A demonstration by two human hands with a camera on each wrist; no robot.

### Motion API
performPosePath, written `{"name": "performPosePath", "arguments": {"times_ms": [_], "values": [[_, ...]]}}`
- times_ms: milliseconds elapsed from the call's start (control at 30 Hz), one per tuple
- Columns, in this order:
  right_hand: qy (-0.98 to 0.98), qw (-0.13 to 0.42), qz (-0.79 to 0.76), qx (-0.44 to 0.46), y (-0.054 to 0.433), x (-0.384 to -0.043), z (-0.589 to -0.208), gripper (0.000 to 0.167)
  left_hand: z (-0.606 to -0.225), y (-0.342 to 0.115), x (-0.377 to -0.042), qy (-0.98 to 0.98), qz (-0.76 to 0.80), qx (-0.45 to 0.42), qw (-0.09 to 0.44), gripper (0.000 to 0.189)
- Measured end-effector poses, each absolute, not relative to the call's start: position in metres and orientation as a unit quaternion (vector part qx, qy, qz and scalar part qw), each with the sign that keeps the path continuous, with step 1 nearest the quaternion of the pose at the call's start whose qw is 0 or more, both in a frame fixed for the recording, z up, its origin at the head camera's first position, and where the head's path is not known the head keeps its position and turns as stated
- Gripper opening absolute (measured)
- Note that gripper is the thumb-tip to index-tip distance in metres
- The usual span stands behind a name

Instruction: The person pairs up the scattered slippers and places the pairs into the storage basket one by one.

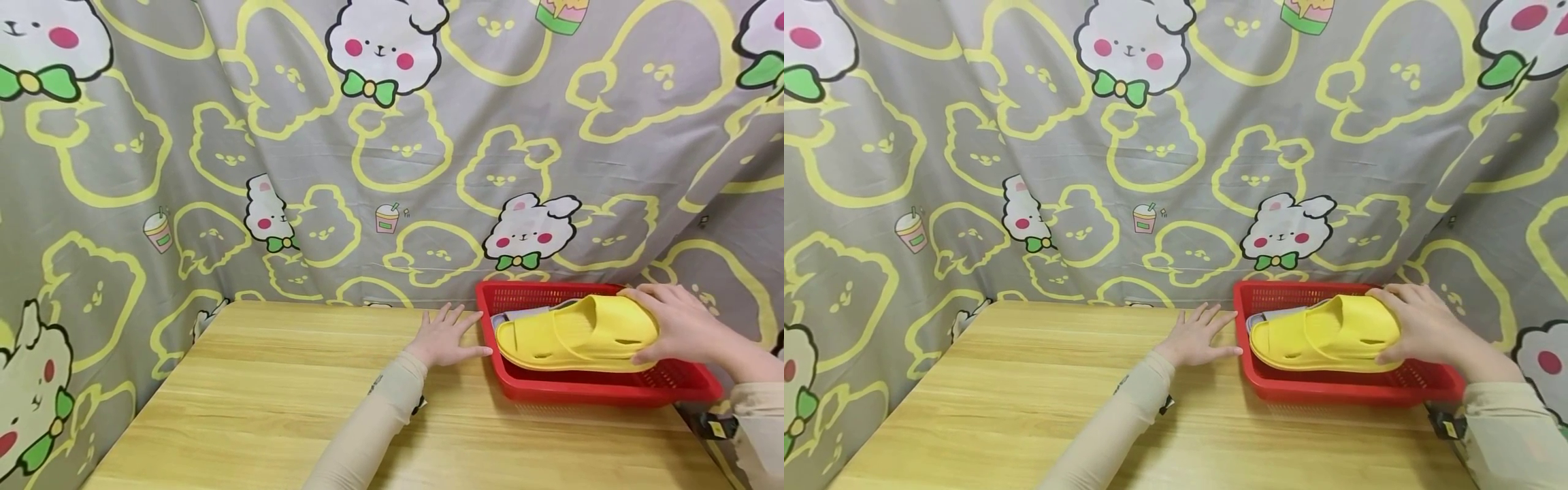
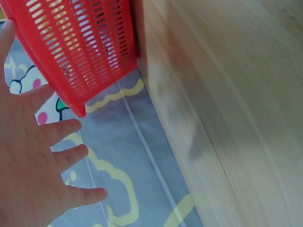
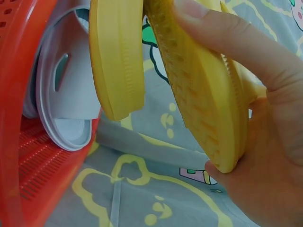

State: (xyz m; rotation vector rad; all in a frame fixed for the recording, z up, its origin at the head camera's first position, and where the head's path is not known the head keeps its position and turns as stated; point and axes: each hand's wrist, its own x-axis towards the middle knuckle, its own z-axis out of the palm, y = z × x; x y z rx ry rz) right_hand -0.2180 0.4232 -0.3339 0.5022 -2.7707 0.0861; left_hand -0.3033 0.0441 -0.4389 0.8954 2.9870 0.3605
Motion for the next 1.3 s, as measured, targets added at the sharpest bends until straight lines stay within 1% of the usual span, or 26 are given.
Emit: {"name": "performPosePath", "arguments": {"times_ms": [367,600,800,1000,1300], "values": [[-0.967,0.163,0.026,0.193,0.421,-0.219,-0.342,0.113,-0.441,0.045,-0.304,0.951,0.112,0.29,-0.002,0.079],[-0.969,0.157,0.027,0.188,0.422,-0.219,-0.347,0.112,-0.444,0.045,-0.304,0.951,0.114,0.288,0.0,0.079],[-0.973,0.143,0.023,0.182,0.424,-0.219,-0.349,0.115,-0.444,0.045,-0.304,0.95,0.119,0.288,0.001,0.079],[-0.97,0.149,0.009,0.191,0.427,-0.216,-0.351,0.115,-0.443,0.045,-0.302,0.95,0.118,0.289,0.004,0.08],[-0.977,0.105,0.0,0.184,0.429,-0.218,-0.354,0.119,-0.444,0.045,-0.304,0.95,0.12,0.287,-0.002,0.079]]}}
